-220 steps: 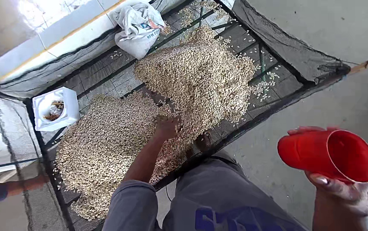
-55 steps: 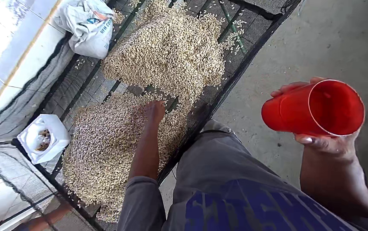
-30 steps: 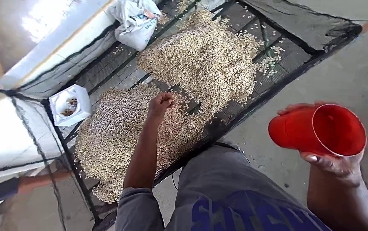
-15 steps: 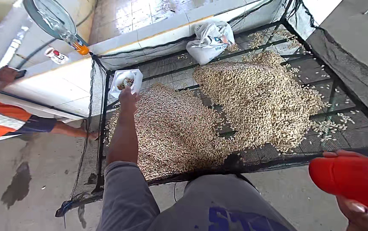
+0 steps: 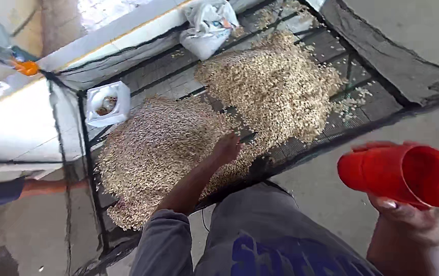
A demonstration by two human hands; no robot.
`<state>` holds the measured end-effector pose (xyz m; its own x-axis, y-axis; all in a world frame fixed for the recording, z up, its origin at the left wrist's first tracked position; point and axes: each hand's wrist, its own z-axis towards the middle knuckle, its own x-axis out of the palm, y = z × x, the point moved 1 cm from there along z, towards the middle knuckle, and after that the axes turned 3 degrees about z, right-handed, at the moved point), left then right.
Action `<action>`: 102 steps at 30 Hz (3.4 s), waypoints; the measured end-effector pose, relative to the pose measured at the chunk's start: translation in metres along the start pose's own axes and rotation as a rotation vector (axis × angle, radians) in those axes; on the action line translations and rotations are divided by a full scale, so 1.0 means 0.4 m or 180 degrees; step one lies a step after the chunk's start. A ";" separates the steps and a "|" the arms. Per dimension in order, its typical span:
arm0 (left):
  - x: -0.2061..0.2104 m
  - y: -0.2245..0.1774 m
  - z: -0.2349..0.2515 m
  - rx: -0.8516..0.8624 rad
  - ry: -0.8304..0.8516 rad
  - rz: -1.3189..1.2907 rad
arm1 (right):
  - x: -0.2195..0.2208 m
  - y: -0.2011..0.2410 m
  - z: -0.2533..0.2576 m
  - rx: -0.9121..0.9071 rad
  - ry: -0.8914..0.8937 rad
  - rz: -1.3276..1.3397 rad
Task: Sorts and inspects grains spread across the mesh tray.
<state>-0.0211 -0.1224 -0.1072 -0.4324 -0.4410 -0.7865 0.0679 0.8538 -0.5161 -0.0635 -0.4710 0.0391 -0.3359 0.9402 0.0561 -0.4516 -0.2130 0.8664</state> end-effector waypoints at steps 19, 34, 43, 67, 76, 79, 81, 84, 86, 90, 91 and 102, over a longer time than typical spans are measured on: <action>0.160 0.001 0.173 0.0878 0.0388 0.1705 | -0.094 0.122 -0.259 0.0593 -0.1140 -0.0505; -0.435 0.079 -0.118 -0.2046 -0.1749 0.0601 | -0.315 0.142 -0.252 0.0285 -0.0509 -0.0300; -0.466 -0.027 -0.147 -0.2307 -0.2432 -0.0076 | -0.445 0.180 -0.309 0.0365 -0.0375 -0.0209; 0.234 -0.214 0.351 0.0631 0.0105 0.1347 | -0.374 0.149 -0.222 0.0601 -0.0771 -0.0568; 0.020 0.096 0.368 -0.0890 -0.0609 0.0433 | -0.257 0.100 -0.137 0.0718 -0.0707 -0.0577; 0.084 0.019 0.372 -0.0733 -0.0495 0.0563 | -0.222 0.092 -0.123 0.0730 -0.0659 -0.0540; 0.153 -0.038 0.357 -0.0599 -0.0427 0.0812 | -0.200 0.087 -0.116 0.0697 -0.0618 -0.0509; 0.200 -0.055 0.309 -0.0335 -0.0105 0.1041 | -0.179 0.071 -0.097 0.0649 -0.0548 -0.0472; 0.173 -0.025 0.260 -0.0221 0.0125 0.1211 | -0.172 0.056 -0.086 0.0589 -0.0472 -0.0440; 0.079 0.044 0.145 -0.0340 0.0704 0.1499 | -0.166 0.041 -0.057 0.0534 -0.0346 -0.0476; 0.058 0.055 0.127 -0.0364 0.0872 0.1609 | -0.167 0.039 -0.052 0.0518 -0.0331 -0.0486; -0.302 0.171 -0.043 -0.1132 -0.0621 0.0329 | -0.203 0.038 0.016 0.0406 -0.0025 -0.0562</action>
<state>0.0202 -0.0059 -0.0414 -0.2589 -0.3630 -0.8951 -0.2274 0.9236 -0.3087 -0.0377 -0.5487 0.0509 -0.2542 0.9621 -0.0986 -0.3944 -0.0100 0.9189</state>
